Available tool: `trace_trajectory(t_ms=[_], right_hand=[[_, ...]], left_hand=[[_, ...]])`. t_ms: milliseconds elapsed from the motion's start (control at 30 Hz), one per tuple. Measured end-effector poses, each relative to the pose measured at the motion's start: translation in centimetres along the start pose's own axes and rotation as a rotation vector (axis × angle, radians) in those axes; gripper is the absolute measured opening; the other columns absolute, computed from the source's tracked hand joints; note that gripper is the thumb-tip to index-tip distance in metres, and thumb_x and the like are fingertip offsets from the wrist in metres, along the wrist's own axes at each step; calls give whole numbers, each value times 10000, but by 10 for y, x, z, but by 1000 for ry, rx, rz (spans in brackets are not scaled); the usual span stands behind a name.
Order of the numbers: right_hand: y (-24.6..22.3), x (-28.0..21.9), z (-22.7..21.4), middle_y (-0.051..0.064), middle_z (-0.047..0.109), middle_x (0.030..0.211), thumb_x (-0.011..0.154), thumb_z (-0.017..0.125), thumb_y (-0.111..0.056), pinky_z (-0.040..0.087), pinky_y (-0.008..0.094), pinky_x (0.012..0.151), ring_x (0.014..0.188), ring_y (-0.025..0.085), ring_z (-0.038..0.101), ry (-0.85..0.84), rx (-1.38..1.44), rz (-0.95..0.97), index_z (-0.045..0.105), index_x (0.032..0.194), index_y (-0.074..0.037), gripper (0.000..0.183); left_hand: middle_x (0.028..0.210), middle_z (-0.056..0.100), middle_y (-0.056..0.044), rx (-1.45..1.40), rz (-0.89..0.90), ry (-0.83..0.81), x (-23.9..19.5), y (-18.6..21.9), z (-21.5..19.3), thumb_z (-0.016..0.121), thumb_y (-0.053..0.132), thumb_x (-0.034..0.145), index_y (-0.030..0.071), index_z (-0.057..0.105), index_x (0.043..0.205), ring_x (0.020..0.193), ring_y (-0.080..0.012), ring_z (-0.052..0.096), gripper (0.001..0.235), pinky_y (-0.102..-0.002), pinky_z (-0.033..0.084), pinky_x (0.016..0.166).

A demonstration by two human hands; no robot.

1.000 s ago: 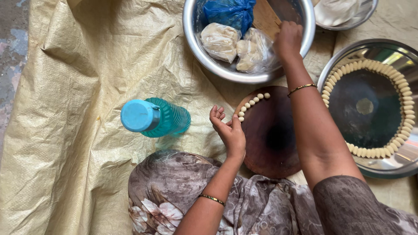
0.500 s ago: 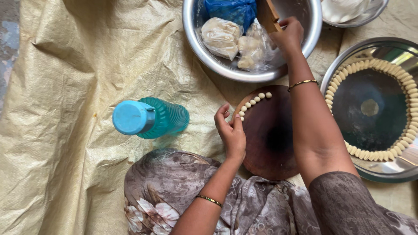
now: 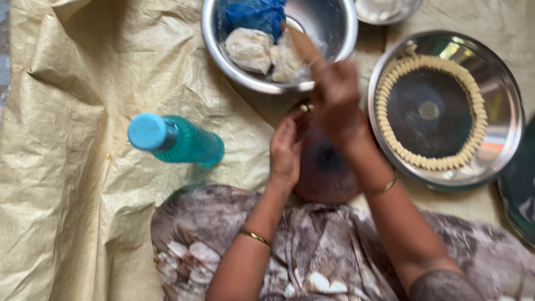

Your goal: The person sits on the floor and rolls small pieces of dough into balls on a wooden board. They then use a wooden grooved tool to press patterns into the dough balls and place them in a circular arrangement on a metal tray.

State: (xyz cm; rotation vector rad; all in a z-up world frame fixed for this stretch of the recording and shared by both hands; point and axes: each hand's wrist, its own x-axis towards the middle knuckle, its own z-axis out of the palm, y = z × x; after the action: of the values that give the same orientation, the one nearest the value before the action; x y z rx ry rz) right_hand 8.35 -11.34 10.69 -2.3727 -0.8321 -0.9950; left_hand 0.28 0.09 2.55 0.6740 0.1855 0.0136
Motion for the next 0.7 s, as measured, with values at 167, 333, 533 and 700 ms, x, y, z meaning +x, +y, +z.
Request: trace_trajectory(t_ms=[167, 333, 533, 700], right_hand=[[-121, -37, -48, 162, 585, 963, 843, 702, -65, 443, 489, 782, 918, 334, 573, -158, -13, -23, 663, 1244, 45, 418], [-133, -68, -90, 148, 616, 1126, 834, 763, -85, 474, 451, 906, 1072, 331, 592, -293, 216, 158, 671, 1200, -12, 385], [-63, -78, -139, 259, 532, 1357, 746, 879, -210, 434, 499, 1077, 1257, 416, 508, -86, 42, 213, 473, 1428, 33, 831], [-25, -109, -158, 289, 517, 1447, 767, 863, -199, 440, 491, 1122, 1323, 439, 503, -184, 122, 285, 369, 1512, 65, 932]], left_hand=[[1360, 631, -235, -376, -214, -273, -14, 38, 6, 398, 524, 1073, -57, 423, 1493, 1218, -312, 649, 717, -428, 539, 1056], [1271, 634, -197, -78, -172, -355, -38, 42, 0, 492, 431, 1100, -29, 405, 1507, 1108, -271, 681, 620, -383, 617, 874], [1169, 680, -183, 204, -417, -597, -60, 36, -8, 658, 312, 1041, -32, 468, 1506, 939, -264, 692, 609, -350, 633, 746], [1286, 656, -80, 534, -367, -688, -68, 30, -9, 734, 209, 942, 39, 433, 1556, 1114, -173, 634, 704, -317, 570, 889]])
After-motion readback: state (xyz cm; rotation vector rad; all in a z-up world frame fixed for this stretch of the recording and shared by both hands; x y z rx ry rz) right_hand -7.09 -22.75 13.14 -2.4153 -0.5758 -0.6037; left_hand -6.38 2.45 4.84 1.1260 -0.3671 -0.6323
